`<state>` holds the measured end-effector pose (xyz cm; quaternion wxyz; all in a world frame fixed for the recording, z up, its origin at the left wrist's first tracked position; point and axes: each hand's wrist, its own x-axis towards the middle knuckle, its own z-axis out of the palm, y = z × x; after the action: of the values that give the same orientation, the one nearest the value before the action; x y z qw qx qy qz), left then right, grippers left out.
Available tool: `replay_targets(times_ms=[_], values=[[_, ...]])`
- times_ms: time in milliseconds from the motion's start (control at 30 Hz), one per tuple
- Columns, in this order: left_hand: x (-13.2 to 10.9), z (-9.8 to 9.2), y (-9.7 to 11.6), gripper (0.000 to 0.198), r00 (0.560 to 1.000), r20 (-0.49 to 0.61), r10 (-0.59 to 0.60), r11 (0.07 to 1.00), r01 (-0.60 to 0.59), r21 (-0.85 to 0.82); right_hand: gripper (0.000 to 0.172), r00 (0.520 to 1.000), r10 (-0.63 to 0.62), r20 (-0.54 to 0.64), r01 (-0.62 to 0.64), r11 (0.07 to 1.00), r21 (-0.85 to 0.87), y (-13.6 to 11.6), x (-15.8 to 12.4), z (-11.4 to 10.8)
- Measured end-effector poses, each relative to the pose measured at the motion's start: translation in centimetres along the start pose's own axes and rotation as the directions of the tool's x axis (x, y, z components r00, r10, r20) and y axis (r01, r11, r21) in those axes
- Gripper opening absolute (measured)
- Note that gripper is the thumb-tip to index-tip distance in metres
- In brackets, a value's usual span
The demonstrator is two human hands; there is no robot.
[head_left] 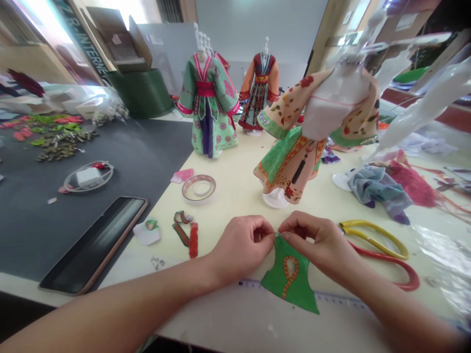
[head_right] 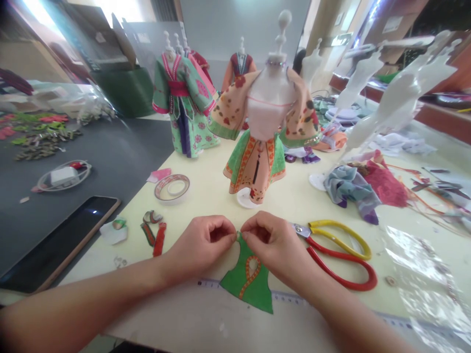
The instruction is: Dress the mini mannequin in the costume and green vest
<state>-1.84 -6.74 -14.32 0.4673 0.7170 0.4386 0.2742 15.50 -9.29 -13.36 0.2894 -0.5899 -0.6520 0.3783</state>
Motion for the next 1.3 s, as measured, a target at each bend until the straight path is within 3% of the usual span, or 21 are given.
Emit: replay_targets(times_ms=[533,833,1067,1167,1300], values=[[-0.2,0.0,0.1,0.012,1.000,0.018,0.024,0.998,-0.025,0.053,0.011,0.993,-0.115,-0.007,0.113,0.983,-0.146,-0.2,0.1,0.3],[-0.2,0.1,0.1,0.013,0.996,-0.004,0.087,0.981,-0.085,0.177,0.012,0.990,-0.139,-0.035,0.128,0.969,-0.212,-0.1,0.0,0.6],[-0.2,-0.2,0.0,0.019,0.989,-0.059,0.138,0.932,-0.110,0.345,0.011,0.996,-0.043,-0.077,0.030,0.986,-0.165,0.5,0.3,0.5],[-0.5,-0.3,0.2,0.015,0.947,0.020,0.320,0.830,-0.291,0.475,0.011,0.998,0.015,-0.066,-0.021,0.995,-0.098,0.9,0.4,0.4],[-1.6,0.2,0.5,0.024,0.803,0.215,0.555,0.509,-0.533,0.676,0.012,0.997,0.076,-0.004,-0.076,0.997,-0.020,1.0,0.6,0.2]])
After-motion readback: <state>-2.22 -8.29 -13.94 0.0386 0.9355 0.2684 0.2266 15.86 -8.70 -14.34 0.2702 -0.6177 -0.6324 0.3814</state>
